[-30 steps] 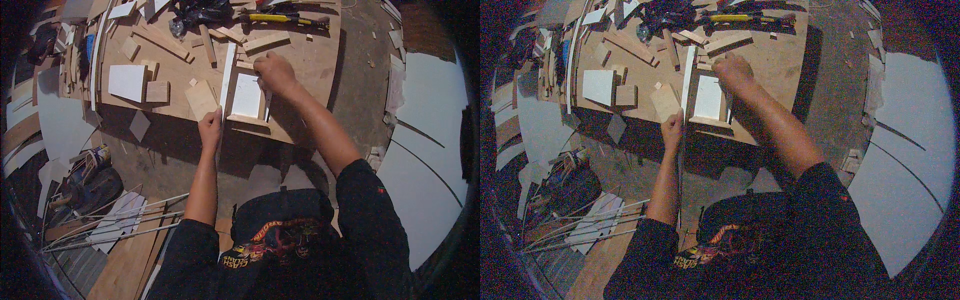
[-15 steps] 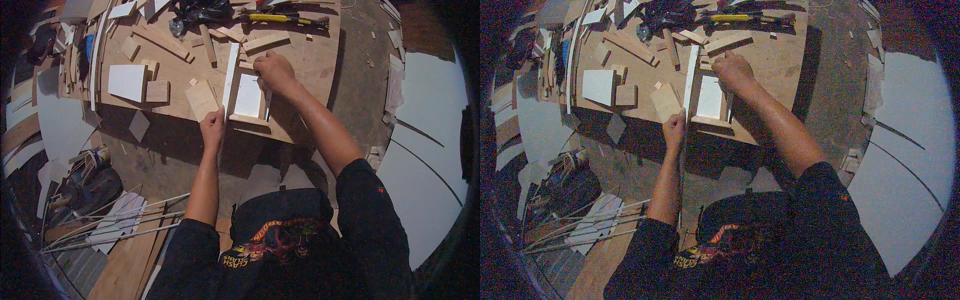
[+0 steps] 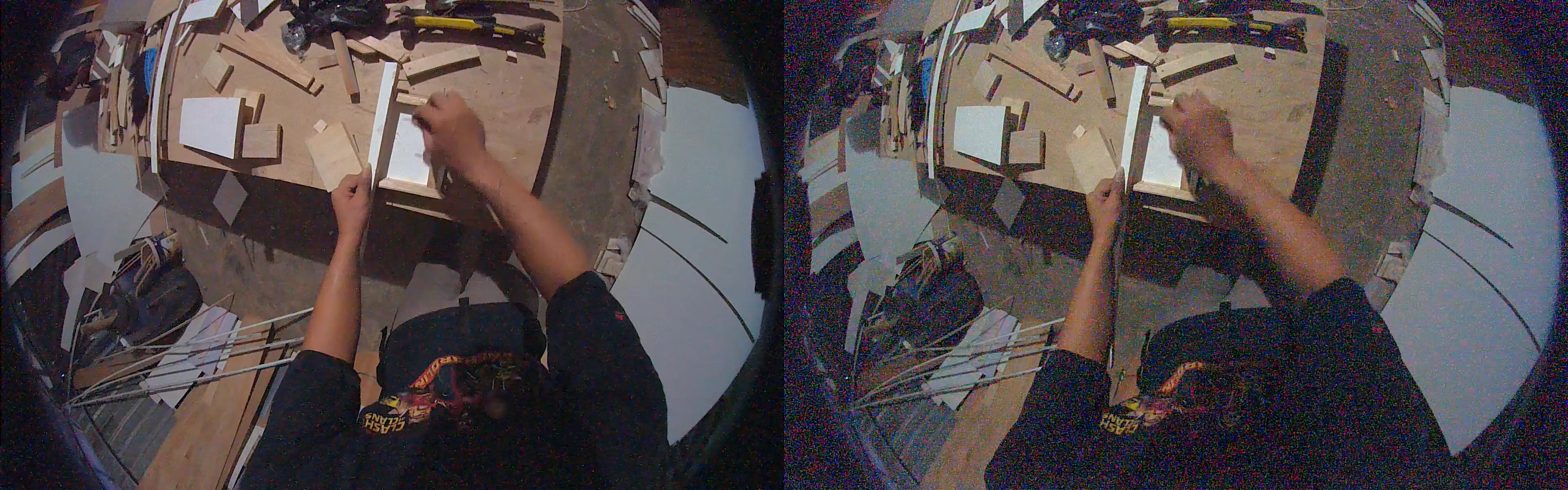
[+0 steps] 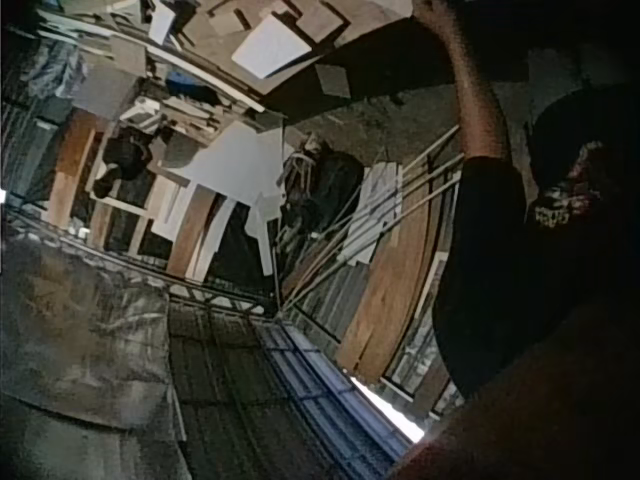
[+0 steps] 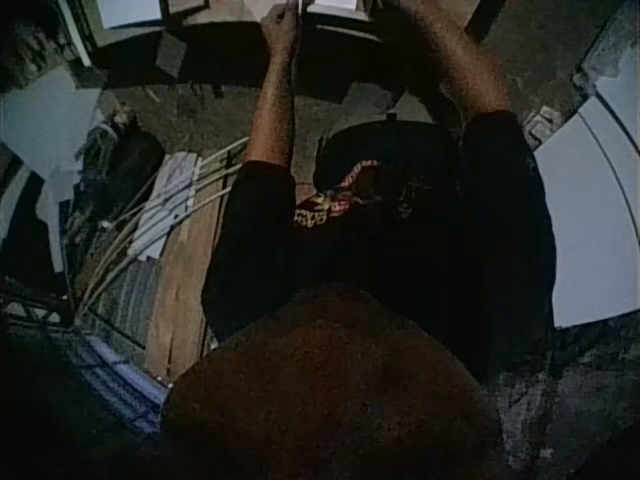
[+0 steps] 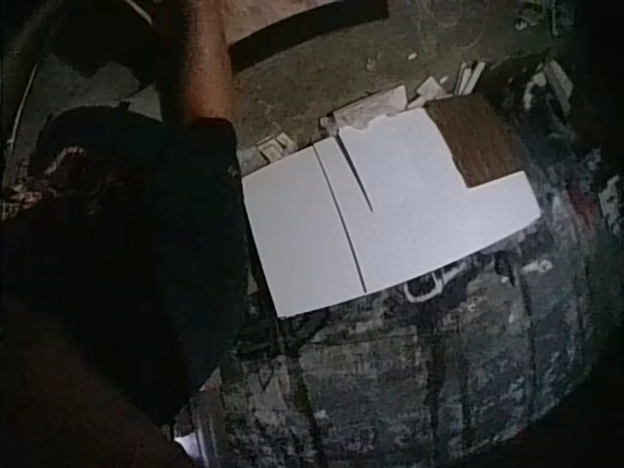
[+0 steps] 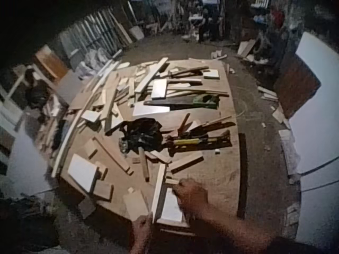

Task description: The person assembles a small wooden frame by gluing and aligning thin wood strips, then uses a hand saw to cut another length of wood for the project.

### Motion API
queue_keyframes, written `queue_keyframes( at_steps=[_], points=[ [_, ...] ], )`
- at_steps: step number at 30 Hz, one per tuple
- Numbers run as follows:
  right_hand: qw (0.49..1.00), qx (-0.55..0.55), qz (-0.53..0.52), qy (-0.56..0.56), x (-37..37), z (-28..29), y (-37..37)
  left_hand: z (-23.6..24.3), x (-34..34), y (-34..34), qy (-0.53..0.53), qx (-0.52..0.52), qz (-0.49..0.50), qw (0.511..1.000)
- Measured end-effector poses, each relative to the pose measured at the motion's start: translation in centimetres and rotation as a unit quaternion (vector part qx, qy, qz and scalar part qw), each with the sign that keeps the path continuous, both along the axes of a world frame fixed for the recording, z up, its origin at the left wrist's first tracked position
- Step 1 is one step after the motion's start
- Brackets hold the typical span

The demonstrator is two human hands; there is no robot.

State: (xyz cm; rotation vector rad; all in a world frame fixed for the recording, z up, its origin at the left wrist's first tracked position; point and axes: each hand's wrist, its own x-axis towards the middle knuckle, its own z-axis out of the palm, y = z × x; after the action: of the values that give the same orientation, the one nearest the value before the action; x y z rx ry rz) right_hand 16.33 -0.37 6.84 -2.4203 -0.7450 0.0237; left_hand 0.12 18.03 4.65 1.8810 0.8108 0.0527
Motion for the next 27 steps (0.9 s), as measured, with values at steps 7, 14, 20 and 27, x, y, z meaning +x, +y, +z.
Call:
queue_keyframes(
  at_steps=[7, 14, 20, 27],
  points=[
    [0.99, 0.052, -0.003, 0.132, -9.4, -2.2, 1.8, -0.2, -0.1, 0.0, -0.001, 0.022, -0.009, 1.0],
    [0.99, 0.085, 0.009, 0.116, -10.8, -2.6, 2.7, -0.5, 0.1, 0.0, -0.001, 0.028, -0.013, 1.0],
    [0.99, 0.088, 0.013, 0.111, -10.5, -3.2, 2.8, -0.9, 0.2, -0.1, 0.001, 0.026, 0.005, 1.0],
    [0.988, 0.108, 0.006, 0.109, -10.4, -3.1, 3.3, -0.6, 0.3, -0.1, 0.003, 0.03, -0.012, 0.999]
  ],
)
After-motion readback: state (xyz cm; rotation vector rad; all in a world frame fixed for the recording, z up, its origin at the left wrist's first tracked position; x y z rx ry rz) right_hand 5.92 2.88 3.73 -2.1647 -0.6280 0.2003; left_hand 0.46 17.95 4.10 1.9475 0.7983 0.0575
